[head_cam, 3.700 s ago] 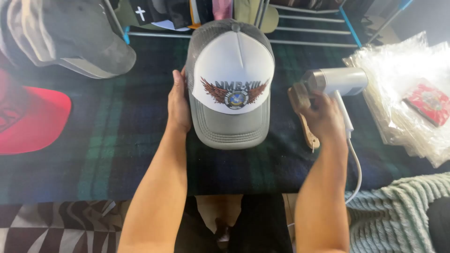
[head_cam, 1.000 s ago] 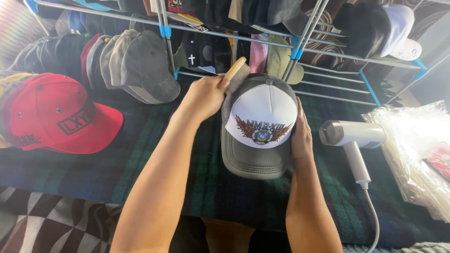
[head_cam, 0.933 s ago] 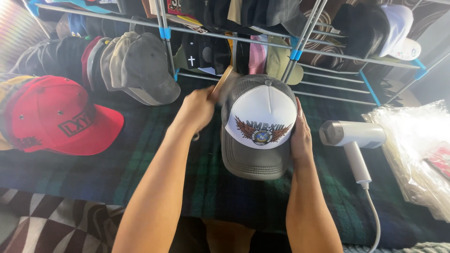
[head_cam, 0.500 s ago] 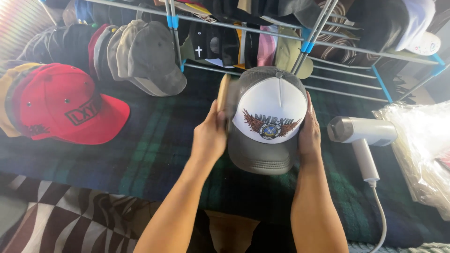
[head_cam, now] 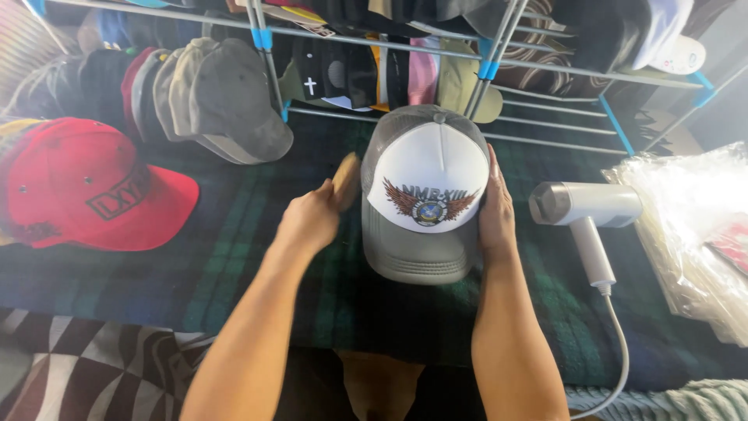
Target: The person uses a wooden brush to clean a grey and white trucker cap placed on a wooden stand. They brush the front panel, brim, and mesh back of the cap. Other caps are visible on a shelf in the background.
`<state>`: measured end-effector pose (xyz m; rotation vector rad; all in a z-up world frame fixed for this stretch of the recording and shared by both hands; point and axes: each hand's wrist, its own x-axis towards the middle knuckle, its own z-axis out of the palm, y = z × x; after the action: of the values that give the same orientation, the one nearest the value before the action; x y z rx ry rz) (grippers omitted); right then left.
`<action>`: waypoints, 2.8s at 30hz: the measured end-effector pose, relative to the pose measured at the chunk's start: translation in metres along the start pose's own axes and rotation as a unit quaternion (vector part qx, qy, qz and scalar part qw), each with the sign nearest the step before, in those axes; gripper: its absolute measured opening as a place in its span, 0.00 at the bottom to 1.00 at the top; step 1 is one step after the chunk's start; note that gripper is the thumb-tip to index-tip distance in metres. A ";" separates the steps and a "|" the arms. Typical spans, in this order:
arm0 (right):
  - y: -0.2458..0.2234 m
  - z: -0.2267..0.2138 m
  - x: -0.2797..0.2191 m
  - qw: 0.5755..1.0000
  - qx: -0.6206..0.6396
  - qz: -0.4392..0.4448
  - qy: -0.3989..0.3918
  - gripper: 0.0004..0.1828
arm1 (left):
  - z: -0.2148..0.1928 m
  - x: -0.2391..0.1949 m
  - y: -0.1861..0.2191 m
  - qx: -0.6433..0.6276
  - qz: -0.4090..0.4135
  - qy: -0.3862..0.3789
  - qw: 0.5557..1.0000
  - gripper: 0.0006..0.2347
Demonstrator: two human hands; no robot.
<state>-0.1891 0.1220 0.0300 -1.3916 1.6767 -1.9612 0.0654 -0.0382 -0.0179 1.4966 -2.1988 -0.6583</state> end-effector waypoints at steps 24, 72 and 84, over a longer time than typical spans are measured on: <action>0.008 -0.009 0.000 0.999 -0.042 -0.004 -0.023 0.26 | -0.030 -0.083 0.085 -0.289 0.217 0.285 0.888 0.18; -0.155 0.033 -0.087 0.798 -0.558 -0.106 -0.201 0.21 | 0.082 -0.134 0.054 -0.866 -0.005 -0.071 0.494 0.17; -0.157 0.012 -0.092 0.808 -0.469 -0.048 -0.354 0.21 | 0.082 -0.131 0.041 -0.916 -0.081 -0.105 0.379 0.31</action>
<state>-0.0688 0.2282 0.1171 -2.1350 2.1897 -0.3332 0.0338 0.1101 -0.0685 0.1460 -0.1478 -2.1668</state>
